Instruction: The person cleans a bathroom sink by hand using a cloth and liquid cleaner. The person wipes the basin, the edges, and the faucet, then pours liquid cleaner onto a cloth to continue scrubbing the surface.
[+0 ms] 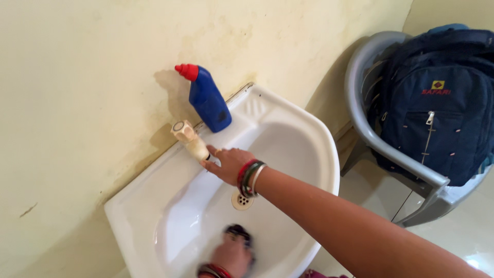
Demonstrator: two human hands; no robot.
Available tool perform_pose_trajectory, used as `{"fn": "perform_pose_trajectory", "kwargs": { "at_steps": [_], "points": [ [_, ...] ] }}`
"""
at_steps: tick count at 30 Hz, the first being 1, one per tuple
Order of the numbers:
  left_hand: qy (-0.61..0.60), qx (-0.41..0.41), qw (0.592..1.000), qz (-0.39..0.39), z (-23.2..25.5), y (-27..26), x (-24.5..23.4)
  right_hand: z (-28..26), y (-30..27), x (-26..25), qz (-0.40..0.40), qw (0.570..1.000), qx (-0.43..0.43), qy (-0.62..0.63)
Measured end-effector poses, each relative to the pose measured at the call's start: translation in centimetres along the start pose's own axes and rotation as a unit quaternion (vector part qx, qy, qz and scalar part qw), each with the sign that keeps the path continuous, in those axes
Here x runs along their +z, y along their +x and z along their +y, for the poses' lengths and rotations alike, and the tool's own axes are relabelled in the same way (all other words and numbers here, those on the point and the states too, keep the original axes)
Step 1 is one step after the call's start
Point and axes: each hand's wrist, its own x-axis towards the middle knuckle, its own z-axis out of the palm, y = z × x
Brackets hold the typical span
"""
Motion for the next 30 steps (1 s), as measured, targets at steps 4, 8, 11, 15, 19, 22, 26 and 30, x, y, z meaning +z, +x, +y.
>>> {"fn": "perform_pose_trajectory", "kwargs": {
  "at_steps": [4, 8, 11, 15, 19, 22, 26, 30],
  "points": [
    [-0.188, 0.130, 0.968, 0.100, 9.3, 3.0, 1.0, 2.3, -1.2, -0.4, 0.012, 0.999, 0.043, 0.008],
    [-0.593, 0.236, 0.770, -0.008, 13.9, 7.5, -1.6, 5.3, -0.5, -1.3, 0.079, 0.993, 0.092, 0.002],
    [-0.753, 0.003, 0.653, -0.079, 11.5, 9.6, -3.0, 8.0, 0.7, -2.6, 0.138, 0.983, 0.123, 0.023],
    [-0.771, -0.097, 0.615, 0.133, 3.3, 10.8, -5.9, 10.6, 1.0, -3.7, 0.219, 0.963, 0.144, 0.056],
    [-0.773, -0.082, 0.562, 0.282, -0.2, 7.0, -10.4, 10.4, 2.4, -4.1, 0.273, 0.954, 0.120, 0.038],
    [-0.716, -0.034, 0.586, 0.379, 0.8, 5.4, -12.4, 9.4, 4.2, -4.5, 0.302, 0.949, 0.082, 0.032],
    [-0.709, 0.008, 0.568, 0.417, 2.1, 5.0, -12.7, 8.8, 7.3, -4.7, 0.270, 0.957, 0.074, 0.070],
    [-0.661, 0.035, 0.588, 0.465, 2.0, 4.8, -12.8, 9.1, 10.5, -4.1, 0.245, 0.963, -0.014, 0.112]
  ]
}}
